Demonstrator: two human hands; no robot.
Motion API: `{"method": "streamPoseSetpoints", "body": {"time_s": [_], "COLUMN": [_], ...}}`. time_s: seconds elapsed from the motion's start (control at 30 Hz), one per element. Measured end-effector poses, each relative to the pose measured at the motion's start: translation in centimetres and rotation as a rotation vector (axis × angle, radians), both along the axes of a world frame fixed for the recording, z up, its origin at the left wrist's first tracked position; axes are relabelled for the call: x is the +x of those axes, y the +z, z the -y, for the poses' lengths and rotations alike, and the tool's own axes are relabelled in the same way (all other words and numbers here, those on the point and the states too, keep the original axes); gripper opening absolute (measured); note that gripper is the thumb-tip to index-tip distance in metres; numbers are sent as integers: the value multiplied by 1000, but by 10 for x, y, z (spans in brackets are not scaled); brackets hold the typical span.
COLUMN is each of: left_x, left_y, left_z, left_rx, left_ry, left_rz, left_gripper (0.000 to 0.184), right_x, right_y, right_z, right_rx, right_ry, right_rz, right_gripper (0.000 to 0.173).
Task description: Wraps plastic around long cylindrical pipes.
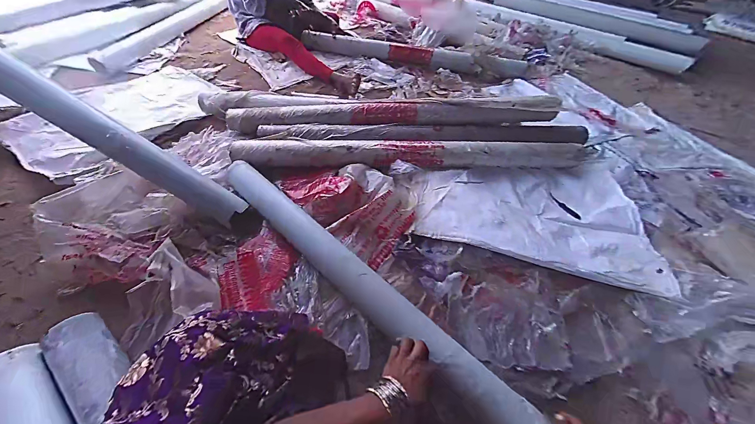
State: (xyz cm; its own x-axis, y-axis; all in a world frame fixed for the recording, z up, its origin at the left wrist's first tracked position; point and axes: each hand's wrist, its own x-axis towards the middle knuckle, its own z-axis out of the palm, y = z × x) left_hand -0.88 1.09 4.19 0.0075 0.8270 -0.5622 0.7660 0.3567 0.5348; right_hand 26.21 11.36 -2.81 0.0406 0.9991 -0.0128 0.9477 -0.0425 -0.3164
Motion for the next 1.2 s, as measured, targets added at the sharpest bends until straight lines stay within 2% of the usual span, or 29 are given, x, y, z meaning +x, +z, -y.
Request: {"method": "streamPoseSetpoints", "body": {"time_s": [0.07,0.13,0.17,0.27,0.3,0.4,0.47,0.53,0.6,0.67,0.73,0.8,0.87,0.93,1.0,1.1,1.2], "left_x": [-11,-20,-25,-37,-36,-24,-15,-10,-9,-10,-7,-5,-3,-2,2,6,-8], "left_y": [2,1,1,-27,-26,-19,-23,-32,-49,-63,-73,-79,-84,-85,-76,-53,-53], "left_z": [10,17,18,6,-2,-27,-36,-35,-26,-19,-19,-21,-17,-17,-14,-10,9], "left_rx": [-68,8,100,551,564,377,305,377,629,850,973,1010,1009,992,835,465,385], "left_ry": [-18,-2,28,89,72,-18,-45,-36,-9,-2,19,29,7,-20,-5,-5,-142], "left_rz": [38,35,32,14,14,-61,-109,-130,-146,-161,-184,-216,-246,-307,-317,-248,-169], "left_gripper": [41,39,34,18,22,52,50,35,18,13,13,15,18,19,22,28,28], "right_x": [-7,-9,-10,-14,-13,-13,-13,-11,-10,-15,-34,-65,-85,-88,-86,-86,-86], "right_y": [9,16,18,18,18,18,18,18,14,10,8,3,-9,-16,-15,-10,-6], "right_z": [-7,-11,-12,-12,-13,-12,-11,-11,-11,-4,6,19,29,26,22,21,20], "right_rx": [-3,-45,-75,-70,-67,-75,-48,-19,36,139,337,512,540,462,386,318,256], "right_ry": [-23,-44,-56,-60,-59,-54,-54,-51,-50,-48,11,127,240,275,278,259,244], "right_rz": [-2,24,38,42,43,41,30,15,2,8,20,16,10,9,32,63,73], "right_gripper": [29,29,30,30,29,30,29,29,28,29,30,35,37,37,37,36,35]}}
